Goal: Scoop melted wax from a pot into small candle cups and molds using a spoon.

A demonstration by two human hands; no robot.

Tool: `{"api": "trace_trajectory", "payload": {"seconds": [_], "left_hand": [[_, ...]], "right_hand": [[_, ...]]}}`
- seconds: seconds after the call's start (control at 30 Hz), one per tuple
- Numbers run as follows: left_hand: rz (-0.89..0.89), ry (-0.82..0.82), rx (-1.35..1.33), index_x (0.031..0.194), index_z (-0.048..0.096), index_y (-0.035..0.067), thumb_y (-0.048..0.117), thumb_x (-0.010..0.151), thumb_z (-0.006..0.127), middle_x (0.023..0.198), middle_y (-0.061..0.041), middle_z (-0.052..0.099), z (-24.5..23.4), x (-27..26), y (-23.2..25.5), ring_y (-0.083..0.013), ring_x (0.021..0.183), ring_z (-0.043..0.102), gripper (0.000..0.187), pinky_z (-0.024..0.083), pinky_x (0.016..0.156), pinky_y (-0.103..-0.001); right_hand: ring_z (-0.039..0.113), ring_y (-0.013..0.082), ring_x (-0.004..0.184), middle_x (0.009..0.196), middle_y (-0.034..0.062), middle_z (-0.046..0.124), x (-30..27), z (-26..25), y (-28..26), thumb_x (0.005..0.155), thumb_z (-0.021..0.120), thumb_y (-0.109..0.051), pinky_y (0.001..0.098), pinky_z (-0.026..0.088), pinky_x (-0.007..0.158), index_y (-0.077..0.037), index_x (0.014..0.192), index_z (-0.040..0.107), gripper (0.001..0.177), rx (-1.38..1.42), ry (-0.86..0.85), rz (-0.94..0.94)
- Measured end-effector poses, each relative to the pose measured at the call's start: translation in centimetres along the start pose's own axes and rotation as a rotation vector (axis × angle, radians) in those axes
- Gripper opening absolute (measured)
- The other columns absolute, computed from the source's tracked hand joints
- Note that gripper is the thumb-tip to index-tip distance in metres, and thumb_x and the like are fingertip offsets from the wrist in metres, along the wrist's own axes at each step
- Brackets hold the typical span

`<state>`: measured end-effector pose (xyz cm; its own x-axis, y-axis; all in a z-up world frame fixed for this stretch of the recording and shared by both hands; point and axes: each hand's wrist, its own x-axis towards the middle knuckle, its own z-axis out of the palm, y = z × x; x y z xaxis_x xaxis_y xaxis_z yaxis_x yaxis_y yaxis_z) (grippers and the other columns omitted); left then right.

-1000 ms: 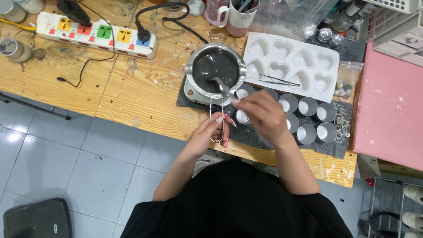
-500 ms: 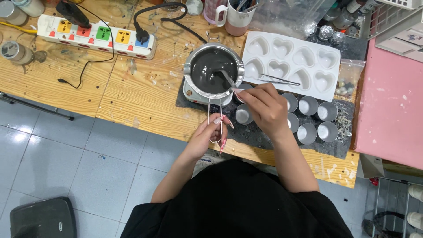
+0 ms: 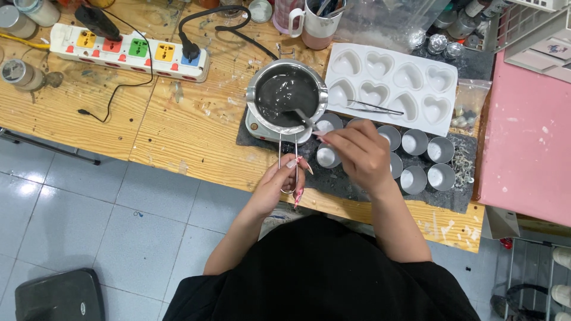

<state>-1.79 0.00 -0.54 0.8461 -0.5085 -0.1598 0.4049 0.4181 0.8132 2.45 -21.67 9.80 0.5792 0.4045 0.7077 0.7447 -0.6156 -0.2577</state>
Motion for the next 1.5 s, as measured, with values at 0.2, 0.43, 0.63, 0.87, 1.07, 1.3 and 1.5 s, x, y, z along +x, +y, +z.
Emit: {"api": "trace_trajectory", "payload": {"seconds": [0.2,0.43,0.63,0.87,1.07,1.3,1.5], "left_hand": [[-0.002,0.019,0.003,0.117,0.055,0.005,0.031,0.113,0.035,0.071,-0.003,0.056,0.4,-0.3,0.6,-0.0081,0.06,0.053,0.033,0.04,0.054,-0.02],[0.031,0.0,0.002,0.117,0.055,0.004,0.03,0.113,0.035,0.07,-0.004,0.055,0.3,-0.6,0.7,-0.009,0.058,0.052,0.033,0.04,0.053,-0.02],[0.02,0.059,0.013,0.117,0.056,0.003,0.03,0.112,0.036,0.067,-0.003,0.051,0.5,-1.0,1.3,-0.0104,0.056,0.052,0.034,0.04,0.05,-0.021],[0.043,0.059,0.004,0.117,0.056,0.002,0.029,0.112,0.038,0.065,-0.004,0.05,0.1,-1.2,0.9,-0.0109,0.056,0.05,0.033,0.04,0.051,-0.022],[0.06,0.065,0.026,0.115,0.057,0.001,0.029,0.111,0.038,0.061,-0.003,0.049,0.6,-1.6,1.2,-0.0113,0.052,0.049,0.034,0.04,0.049,-0.023],[0.042,0.052,0.033,0.115,0.056,0.002,0.03,0.111,0.038,0.061,-0.003,0.049,0.1,-1.8,1.2,-0.0106,0.052,0.049,0.033,0.039,0.047,-0.023],[0.046,0.038,0.04,0.116,0.057,0.003,0.029,0.112,0.037,0.062,-0.003,0.049,0.1,-1.9,1.3,-0.0105,0.052,0.05,0.033,0.041,0.047,-0.023]], "right_hand": [[0.062,0.0254,0.085,0.099,0.0053,0.073,0.6,0.7,0.8,0.086,0.08,-0.001,0.0349,0.053,0.069,-0.007,0.112,0.076,0.027,-0.084,0.015,0.036],[0.065,0.0251,0.091,0.108,0.0054,0.073,1.5,1.4,0.2,0.085,0.077,-0.001,0.0357,0.055,0.075,-0.008,0.116,0.073,0.033,0.033,-0.029,0.016],[0.064,0.0253,0.089,0.101,0.0033,0.072,0.3,-0.5,0.1,0.084,0.079,-0.002,0.0358,0.054,0.072,-0.008,0.114,0.074,0.031,0.1,-0.055,0.019],[0.063,0.0249,0.086,0.097,0.0035,0.071,0.8,-0.1,1.0,0.085,0.08,0.001,0.036,0.052,0.067,-0.009,0.111,0.075,0.029,-0.063,0.02,0.054],[0.064,0.0259,0.09,0.102,0.0054,0.072,1.2,1.3,1.0,0.085,0.078,0.001,0.0366,0.054,0.072,-0.007,0.115,0.073,0.031,0.055,-0.039,0.012],[0.063,0.026,0.089,0.097,0.0058,0.071,-0.1,-0.1,1.0,0.086,0.078,0.004,0.0369,0.053,0.074,-0.006,0.109,0.072,0.026,0.127,-0.006,0.042],[0.062,0.0267,0.086,0.095,0.0065,0.071,0.8,0.6,1.7,0.086,0.079,0.004,0.0356,0.051,0.068,-0.005,0.109,0.074,0.025,-0.026,0.039,0.042]]}}
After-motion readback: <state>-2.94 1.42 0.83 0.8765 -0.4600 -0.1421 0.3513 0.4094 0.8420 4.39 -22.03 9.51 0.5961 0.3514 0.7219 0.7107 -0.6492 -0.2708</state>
